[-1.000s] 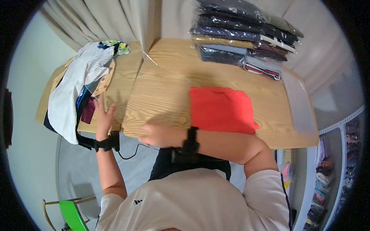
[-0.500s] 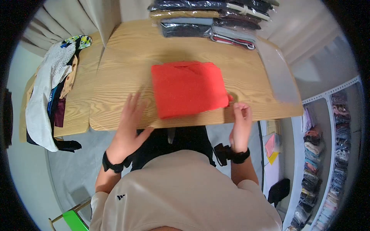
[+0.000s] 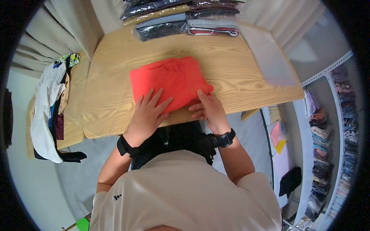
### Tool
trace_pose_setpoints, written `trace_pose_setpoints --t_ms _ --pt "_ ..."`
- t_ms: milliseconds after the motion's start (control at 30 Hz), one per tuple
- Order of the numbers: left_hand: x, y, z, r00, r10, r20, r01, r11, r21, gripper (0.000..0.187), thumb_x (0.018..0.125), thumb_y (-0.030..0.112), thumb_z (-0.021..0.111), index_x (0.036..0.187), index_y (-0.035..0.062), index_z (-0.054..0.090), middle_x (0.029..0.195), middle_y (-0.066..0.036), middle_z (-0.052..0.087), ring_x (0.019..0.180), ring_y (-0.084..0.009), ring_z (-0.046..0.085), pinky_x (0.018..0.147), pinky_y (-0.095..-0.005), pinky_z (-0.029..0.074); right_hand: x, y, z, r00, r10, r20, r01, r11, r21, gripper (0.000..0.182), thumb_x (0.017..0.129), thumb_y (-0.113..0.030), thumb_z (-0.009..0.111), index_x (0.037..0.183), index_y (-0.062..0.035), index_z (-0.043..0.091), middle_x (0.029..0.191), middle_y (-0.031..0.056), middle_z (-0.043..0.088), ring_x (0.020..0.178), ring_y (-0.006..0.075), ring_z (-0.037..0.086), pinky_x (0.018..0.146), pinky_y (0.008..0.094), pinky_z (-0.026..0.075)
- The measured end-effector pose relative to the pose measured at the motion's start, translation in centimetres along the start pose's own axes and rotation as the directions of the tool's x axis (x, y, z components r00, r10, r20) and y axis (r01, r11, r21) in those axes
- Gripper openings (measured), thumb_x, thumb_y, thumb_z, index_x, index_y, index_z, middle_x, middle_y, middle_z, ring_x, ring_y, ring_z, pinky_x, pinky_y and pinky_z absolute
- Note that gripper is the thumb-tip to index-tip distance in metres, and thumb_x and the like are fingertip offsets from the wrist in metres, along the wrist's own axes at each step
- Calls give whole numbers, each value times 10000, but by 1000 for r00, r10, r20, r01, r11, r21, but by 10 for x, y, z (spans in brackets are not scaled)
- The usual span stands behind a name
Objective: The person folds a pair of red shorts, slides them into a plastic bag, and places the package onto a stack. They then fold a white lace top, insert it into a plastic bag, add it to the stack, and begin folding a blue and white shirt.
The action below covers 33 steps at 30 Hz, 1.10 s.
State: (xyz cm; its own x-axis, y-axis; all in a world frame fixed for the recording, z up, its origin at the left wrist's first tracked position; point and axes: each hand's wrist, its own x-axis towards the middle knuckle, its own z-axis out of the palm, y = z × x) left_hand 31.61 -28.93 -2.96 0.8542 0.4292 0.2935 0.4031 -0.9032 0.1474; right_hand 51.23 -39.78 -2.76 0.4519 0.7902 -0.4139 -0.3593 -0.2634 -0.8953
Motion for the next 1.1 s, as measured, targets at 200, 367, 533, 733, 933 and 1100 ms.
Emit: trace_pose_setpoints --t_ms 200,367,533,733,933,1100 --pt "2 -11 -5 999 -17 34 22 984 -177 534 799 179 599 1311 148 449 1364 -157 404 1244 -384 378 1003 -456 342 9 6 -15 1000 11 14 -10 999 -32 382 936 -425 460 889 -61 563 693 66 642 531 152 608 461 208 396" --pt "4 -12 1 993 64 101 -56 995 -87 511 790 92 551 1290 78 450 1292 -161 484 1163 -357 479 954 -374 419 -21 25 -25 957 206 203 -172 970 -174 448 933 -448 451 917 -19 580 744 93 648 651 162 635 565 233 448" --pt "1 28 -5 971 139 195 -110 982 -151 474 811 111 526 1278 64 456 1241 -157 525 1108 -329 522 904 -386 454 -37 63 -35 934 102 341 -131 989 65 505 948 -450 413 1200 -18 482 1125 136 583 1049 185 553 868 316 435" --pt "-9 42 -24 900 343 269 -129 799 -587 351 864 232 562 1156 37 569 1161 -156 576 1072 -304 549 874 -375 461 -54 54 -26 957 -96 275 -99 779 619 501 960 -401 402 1328 -62 384 1329 89 467 1228 213 434 1010 384 353" --pt "-55 -25 -35 936 -276 -218 211 937 -279 334 808 153 632 1123 55 588 1275 -238 450 1188 -403 418 971 -424 382 -51 34 -32 994 -19 110 -58 754 654 457 910 -236 529 1315 -67 403 1304 93 492 1178 234 487 993 405 396" --pt "-105 -69 -32 851 -518 -81 524 847 91 540 837 394 588 1313 172 467 1405 -255 293 1292 -456 262 1017 -561 260 -35 25 -37 988 21 150 -108 789 604 401 876 -113 542 1257 -34 447 1238 120 536 1125 249 528 973 403 424"
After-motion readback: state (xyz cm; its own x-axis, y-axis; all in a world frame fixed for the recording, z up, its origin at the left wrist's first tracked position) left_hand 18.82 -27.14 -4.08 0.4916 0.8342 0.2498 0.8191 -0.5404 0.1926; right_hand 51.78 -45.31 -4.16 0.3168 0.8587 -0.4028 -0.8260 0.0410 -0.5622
